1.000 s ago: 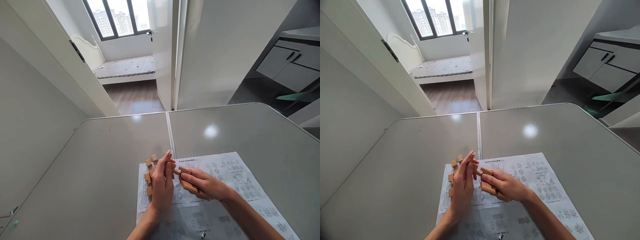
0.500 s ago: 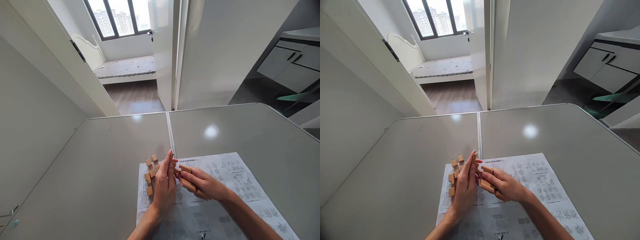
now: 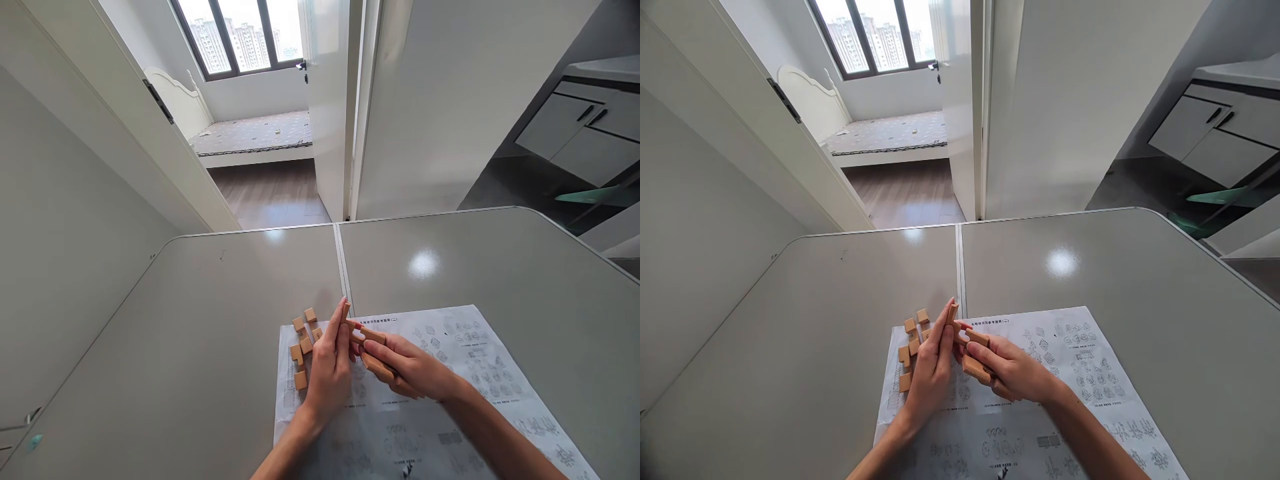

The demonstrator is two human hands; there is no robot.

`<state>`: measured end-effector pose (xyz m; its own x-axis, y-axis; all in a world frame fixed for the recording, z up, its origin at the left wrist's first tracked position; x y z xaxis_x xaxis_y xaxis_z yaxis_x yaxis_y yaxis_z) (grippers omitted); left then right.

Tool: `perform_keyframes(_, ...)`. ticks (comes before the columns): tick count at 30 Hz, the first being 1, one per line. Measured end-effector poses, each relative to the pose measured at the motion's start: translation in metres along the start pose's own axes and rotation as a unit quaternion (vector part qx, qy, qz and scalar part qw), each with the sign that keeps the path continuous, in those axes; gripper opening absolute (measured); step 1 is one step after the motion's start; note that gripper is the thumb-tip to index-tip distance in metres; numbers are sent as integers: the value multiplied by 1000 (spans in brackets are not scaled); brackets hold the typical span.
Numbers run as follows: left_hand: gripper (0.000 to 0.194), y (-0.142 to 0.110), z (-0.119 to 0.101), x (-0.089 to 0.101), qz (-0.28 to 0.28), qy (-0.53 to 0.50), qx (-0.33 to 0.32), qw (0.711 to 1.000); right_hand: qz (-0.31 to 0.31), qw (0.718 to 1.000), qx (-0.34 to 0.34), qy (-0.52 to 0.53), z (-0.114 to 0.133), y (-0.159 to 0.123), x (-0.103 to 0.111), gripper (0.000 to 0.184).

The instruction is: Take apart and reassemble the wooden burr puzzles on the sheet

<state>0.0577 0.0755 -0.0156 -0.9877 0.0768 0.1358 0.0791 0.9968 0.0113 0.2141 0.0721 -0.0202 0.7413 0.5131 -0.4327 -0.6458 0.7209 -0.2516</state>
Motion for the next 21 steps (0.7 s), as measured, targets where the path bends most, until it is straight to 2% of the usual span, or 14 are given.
perform_keyframes(6,57,1,4,1,30,-18,12,999,-3,1000,-14,8,-5,-1,3,41)
perform_keyframes(10,56,0,5,1,30,-10,19,999,-24,999,-24,9,-8,-1,4,47)
perform_keyframes(18,57,1,0,0,50,-34,17,998,-49,998,11,-26,-14,2,4,45)
perform_keyframes(21,55,1,-1,0,63,-12,13,998,-56,998,-1,-27,-17,2,6,50)
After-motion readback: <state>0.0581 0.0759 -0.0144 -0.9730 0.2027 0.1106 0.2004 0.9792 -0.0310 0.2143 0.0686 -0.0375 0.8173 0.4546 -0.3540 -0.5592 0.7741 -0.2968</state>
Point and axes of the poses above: each hand's wrist, its own y-axis towards the middle knuckle, its own x-axis out of the back of the hand, z = x × y, the point moved 3 cm from there along y, towards the middle knuckle, and after that the axes turned 2 degrees about -z, right-handed, at the moved point
